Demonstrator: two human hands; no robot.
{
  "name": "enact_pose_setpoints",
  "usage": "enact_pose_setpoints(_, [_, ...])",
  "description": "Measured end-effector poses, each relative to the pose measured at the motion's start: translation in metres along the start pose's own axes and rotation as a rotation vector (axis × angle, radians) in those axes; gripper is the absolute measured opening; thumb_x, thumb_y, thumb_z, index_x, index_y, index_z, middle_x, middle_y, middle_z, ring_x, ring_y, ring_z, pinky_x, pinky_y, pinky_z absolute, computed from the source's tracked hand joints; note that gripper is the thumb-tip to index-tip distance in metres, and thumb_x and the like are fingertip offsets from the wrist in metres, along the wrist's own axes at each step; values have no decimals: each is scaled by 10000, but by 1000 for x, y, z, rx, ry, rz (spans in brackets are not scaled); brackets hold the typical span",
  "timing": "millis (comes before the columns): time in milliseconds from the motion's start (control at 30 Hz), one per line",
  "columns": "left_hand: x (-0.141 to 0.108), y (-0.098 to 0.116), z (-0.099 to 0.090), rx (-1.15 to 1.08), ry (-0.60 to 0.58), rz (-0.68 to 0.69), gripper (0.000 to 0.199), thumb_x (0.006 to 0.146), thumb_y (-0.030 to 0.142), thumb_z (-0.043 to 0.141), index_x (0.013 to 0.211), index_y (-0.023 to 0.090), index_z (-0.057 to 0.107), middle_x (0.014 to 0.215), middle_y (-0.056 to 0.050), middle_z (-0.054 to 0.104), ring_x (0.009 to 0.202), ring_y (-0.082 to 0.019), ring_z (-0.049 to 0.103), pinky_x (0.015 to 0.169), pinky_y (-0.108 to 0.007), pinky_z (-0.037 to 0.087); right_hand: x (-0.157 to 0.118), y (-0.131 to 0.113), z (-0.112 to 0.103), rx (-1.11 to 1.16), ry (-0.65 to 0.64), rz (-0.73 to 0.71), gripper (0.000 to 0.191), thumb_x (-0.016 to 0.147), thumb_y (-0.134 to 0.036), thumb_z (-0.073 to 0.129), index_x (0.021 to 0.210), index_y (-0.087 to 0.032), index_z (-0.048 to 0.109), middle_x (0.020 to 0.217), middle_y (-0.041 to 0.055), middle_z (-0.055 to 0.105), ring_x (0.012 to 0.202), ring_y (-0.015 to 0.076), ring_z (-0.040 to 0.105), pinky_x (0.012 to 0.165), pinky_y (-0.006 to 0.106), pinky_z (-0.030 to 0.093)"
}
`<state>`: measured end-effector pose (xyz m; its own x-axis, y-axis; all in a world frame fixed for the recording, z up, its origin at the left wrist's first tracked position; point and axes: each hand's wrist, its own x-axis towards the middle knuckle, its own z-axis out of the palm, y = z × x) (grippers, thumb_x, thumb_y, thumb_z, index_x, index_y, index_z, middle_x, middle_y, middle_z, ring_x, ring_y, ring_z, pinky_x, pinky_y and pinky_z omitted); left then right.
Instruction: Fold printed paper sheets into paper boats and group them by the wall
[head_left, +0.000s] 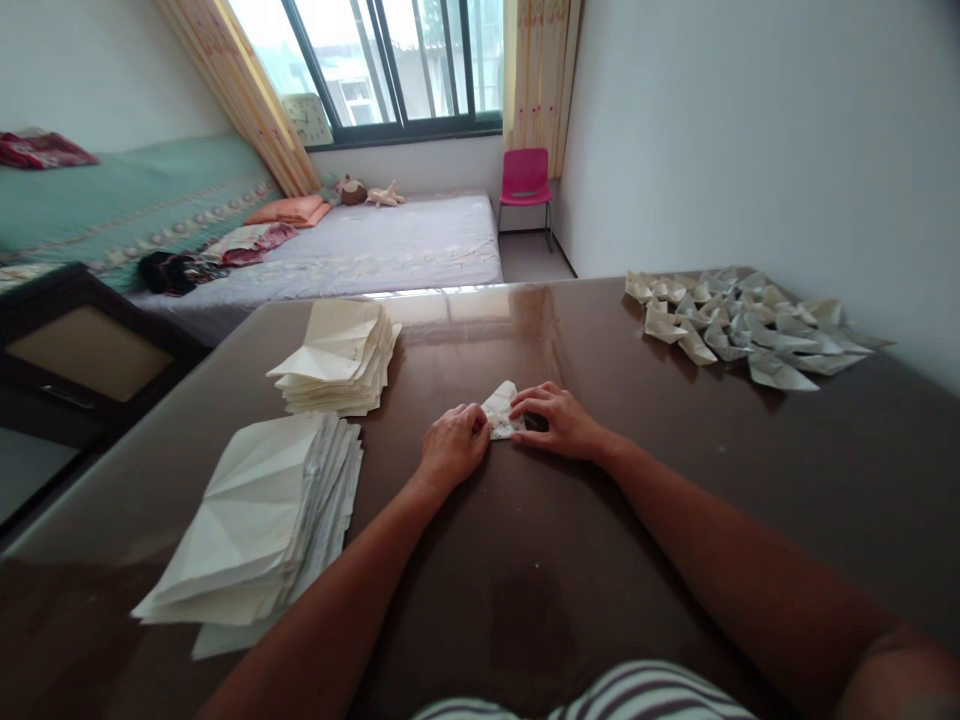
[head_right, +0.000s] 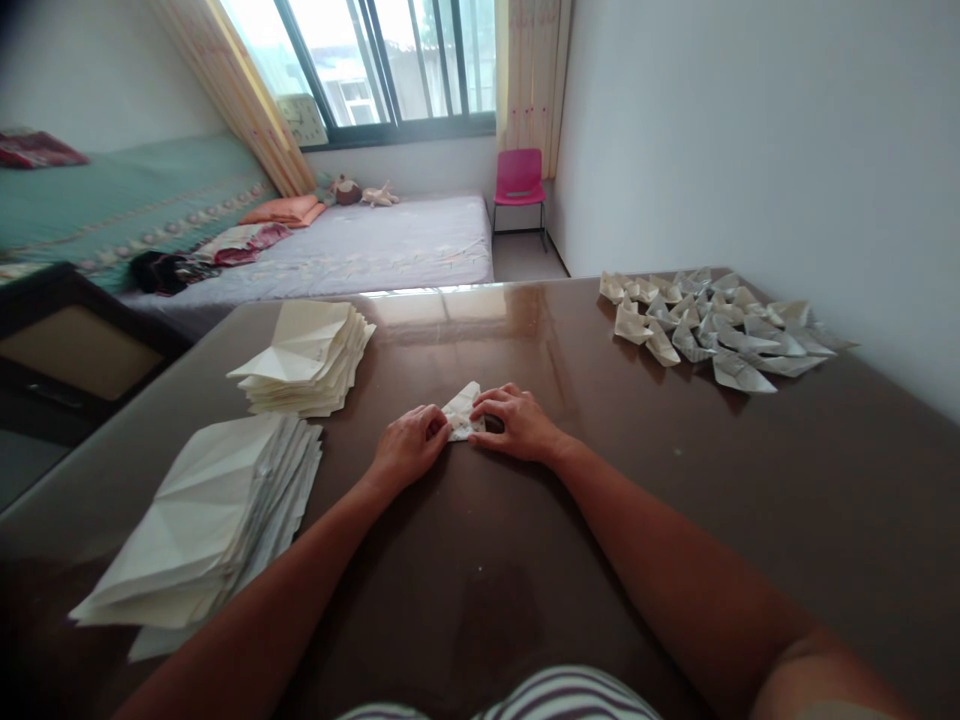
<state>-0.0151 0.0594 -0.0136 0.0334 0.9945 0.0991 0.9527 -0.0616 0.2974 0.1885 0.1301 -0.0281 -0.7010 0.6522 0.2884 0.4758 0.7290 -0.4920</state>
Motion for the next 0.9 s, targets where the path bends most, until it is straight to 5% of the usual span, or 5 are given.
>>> enact_pose_setpoints(633, [-2, 0, 6, 84, 65, 6, 169, 919, 374, 470, 964, 229, 544, 919, -9, 618, 839, -166, 567, 641, -261, 378, -1, 9, 1, -58, -45, -134, 206, 854, -420, 615, 1032, -405, 717, 1148, -9, 662, 1051, 198, 534, 937, 373, 393])
enact_pose_setpoints(900, [-7, -2, 7, 176, 156, 320, 227, 953, 330, 431, 943, 247, 642, 952, -25, 622, 957, -186, 502, 763, -275, 440, -1, 10, 0, -45, -69, -136, 209, 859, -418, 609, 1040, -409, 712, 1172, -16, 654, 1070, 204, 525, 951, 389, 387])
